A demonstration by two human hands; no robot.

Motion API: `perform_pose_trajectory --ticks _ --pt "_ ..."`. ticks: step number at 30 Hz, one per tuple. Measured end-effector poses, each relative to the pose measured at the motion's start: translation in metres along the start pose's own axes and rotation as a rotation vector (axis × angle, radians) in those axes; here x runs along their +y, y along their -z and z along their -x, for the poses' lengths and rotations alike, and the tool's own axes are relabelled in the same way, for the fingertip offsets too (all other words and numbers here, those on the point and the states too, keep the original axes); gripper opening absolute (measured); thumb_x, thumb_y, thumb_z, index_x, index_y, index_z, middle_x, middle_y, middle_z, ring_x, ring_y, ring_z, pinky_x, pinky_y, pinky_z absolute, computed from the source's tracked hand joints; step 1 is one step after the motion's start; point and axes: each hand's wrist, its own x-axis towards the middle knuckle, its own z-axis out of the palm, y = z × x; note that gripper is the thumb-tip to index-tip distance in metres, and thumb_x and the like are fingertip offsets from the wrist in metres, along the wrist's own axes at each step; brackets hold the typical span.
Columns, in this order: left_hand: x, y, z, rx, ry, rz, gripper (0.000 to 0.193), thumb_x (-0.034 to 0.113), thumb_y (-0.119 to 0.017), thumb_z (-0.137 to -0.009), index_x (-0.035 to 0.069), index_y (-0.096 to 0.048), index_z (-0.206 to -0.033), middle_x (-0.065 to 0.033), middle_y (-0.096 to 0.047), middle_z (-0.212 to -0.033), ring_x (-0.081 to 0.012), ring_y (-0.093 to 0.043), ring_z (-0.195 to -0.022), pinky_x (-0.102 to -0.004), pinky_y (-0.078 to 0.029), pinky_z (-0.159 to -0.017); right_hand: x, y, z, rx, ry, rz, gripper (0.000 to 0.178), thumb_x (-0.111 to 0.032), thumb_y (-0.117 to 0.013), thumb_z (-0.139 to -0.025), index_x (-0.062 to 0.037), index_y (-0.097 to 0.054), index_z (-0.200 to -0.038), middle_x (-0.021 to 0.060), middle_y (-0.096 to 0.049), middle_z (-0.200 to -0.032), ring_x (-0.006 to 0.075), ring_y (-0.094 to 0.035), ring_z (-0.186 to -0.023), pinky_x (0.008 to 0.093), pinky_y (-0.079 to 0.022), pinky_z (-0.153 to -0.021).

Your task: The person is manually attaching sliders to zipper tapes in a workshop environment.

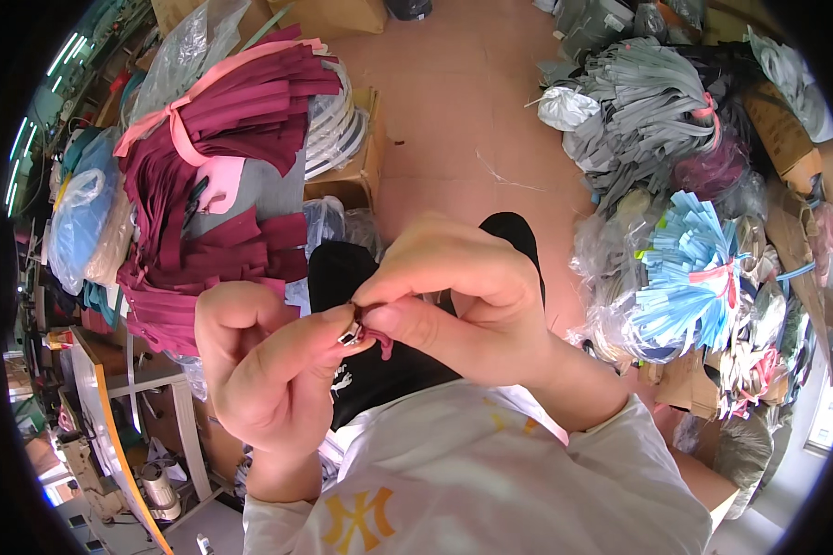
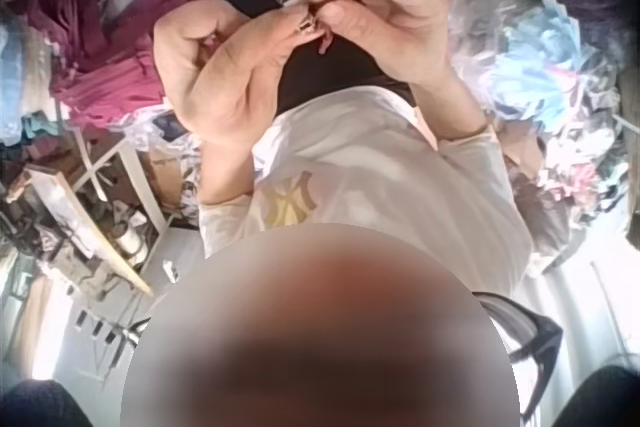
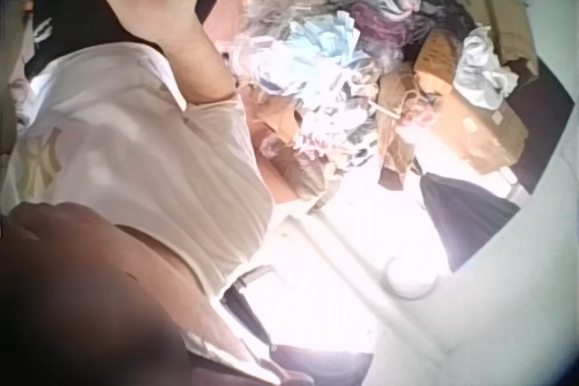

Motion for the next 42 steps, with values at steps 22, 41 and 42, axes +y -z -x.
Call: perform_pose_trajectory --ticks 22,41,42 --pt "0.000 0.000 -0.002 0.014 0.036 -0.059 0.042 0.003 -0.088 -0.054 0.005 -0.075 -0.094 -0.0002 -0.048 -0.074 -0.0157 -0.047 -0.065 -0.0281 -0.032 -0.052 -0.012 0.006 -0.008 -0.083 0.050 0.439 0.012 -0.003 -0.073 -0.081 -0.0055 -0.073 -0.093 0.0065 -0.063 -0.087 0.0220 -0.061 -0.078 0.0317 -0.047 -0.070" --pt "-0.020 -0.008 0.013 0.016 0.424 0.763 0.017 -0.004 -0.073 -0.085 -0.002 -0.069 -0.102 -0.0105 -0.055 -0.102 -0.0159 -0.059 -0.088 -0.0253 -0.051 -0.079 -0.013 -0.009 -0.008 -0.015 -0.046 0.316 0.017 -0.003 -0.076 -0.080 -0.0068 -0.071 -0.095 0.0073 -0.065 -0.095 0.0237 -0.062 -0.087 0.0355 -0.047 -0.079" --pt "-0.019 -0.008 0.012 0.014 0.424 0.763 0.017 -0.004 -0.073 -0.085 -0.002 -0.069 -0.102 -0.0105 -0.055 -0.102 -0.0159 -0.059 -0.088 -0.0253 -0.051 -0.079 -0.013 -0.009 -0.008 -0.014 -0.047 0.321 0.017 -0.003 -0.076 -0.080 -0.0066 -0.071 -0.095 0.0069 -0.065 -0.093 0.0236 -0.062 -0.085 0.0354 -0.047 -0.078"
